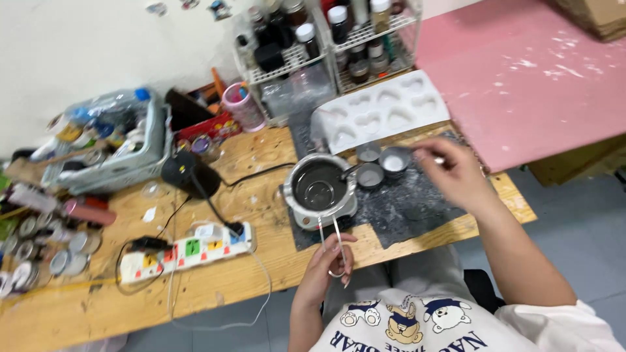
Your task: The recorder prepares several small candle molds and pours liquid wax into them using a small metal pot.
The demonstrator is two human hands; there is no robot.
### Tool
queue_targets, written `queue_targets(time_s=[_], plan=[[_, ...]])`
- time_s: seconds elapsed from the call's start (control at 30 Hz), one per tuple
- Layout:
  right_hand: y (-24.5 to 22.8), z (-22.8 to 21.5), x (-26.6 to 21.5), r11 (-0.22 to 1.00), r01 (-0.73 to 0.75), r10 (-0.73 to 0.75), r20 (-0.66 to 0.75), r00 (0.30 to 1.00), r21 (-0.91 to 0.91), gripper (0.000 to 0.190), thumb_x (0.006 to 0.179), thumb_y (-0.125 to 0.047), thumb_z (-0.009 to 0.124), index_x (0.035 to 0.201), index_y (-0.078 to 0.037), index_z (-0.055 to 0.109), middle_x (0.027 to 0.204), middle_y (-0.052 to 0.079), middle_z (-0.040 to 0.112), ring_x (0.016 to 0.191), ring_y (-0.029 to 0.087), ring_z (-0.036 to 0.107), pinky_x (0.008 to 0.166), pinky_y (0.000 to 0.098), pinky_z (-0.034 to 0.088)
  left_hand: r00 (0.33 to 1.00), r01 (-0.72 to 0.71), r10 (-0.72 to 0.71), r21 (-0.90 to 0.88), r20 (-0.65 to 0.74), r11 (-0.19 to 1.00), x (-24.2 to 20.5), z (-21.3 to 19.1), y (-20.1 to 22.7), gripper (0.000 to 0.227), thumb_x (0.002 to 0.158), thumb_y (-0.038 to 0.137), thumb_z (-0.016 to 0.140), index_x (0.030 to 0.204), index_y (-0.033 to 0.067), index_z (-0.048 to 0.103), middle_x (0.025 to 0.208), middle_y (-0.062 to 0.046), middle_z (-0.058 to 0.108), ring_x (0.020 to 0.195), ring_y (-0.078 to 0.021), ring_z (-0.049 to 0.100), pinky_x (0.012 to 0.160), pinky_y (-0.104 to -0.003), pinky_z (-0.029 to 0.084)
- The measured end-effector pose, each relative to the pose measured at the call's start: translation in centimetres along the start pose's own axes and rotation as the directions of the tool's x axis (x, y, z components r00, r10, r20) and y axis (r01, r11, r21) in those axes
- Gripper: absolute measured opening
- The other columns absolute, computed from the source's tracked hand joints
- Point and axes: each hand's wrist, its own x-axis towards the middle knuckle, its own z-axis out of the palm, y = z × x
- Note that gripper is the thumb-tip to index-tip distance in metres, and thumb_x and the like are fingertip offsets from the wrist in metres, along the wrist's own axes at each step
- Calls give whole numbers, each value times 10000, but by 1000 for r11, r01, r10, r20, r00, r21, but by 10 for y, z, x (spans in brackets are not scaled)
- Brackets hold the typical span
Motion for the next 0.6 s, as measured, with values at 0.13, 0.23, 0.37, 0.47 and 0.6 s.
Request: queue_targets(time_s=[0.13, 0.23, 0.37, 0.47, 0.6], plan=[[-61, 48, 6, 962, 258, -212, 359, 909, -87, 211, 920, -144, 700, 1092, -22, 717, 896, 49, 680, 742, 123, 641, 604, 289, 503, 999, -20, 20, 0, 29, 1000, 0, -2, 0, 378, 1086, 307, 419, 1289, 18, 555, 743, -39, 548, 590, -103, 518, 534, -216, 423], [-68, 79, 20, 735, 558, -345, 498, 796, -384, 219, 916, -272, 759, 1002, -72, 780, 912, 87, 685, 858, 248, 659, 701, 383, 521, 998, -47, 46, 8, 40, 999, -2, 2, 2, 378, 1108, 307, 420, 1290, 10, 567, 753, -32, 546, 610, -98, 518, 545, -215, 421], [-69, 114, 35, 335, 742, -284, 688, 667, -581, 255, 872, -339, 739, 809, -93, 757, 862, 32, 693, 971, 249, 631, 750, 401, 517, 995, -71, 69, 22, 72, 997, 0, -2, -4, 349, 1112, 277, 424, 1290, 14, 568, 782, -44, 582, 631, -102, 536, 570, -224, 436], [-61, 128, 41, 218, 792, -197, 769, 608, -571, 253, 844, -337, 740, 767, -96, 756, 839, 10, 696, 989, 220, 619, 796, 391, 476, 993, -79, 77, 24, 87, 997, 1, -4, -7, 341, 1107, 260, 421, 1301, 20, 566, 799, -44, 595, 649, -102, 547, 590, -229, 451], [-59, 125, 42, 205, 834, -269, 790, 551, -512, 162, 848, -245, 727, 746, -121, 750, 819, -17, 684, 983, 195, 615, 820, 386, 433, 992, -77, 75, 17, 98, 997, 1, -4, -5, 336, 1119, 259, 412, 1303, 22, 565, 804, -43, 597, 664, -99, 548, 607, -234, 463]])
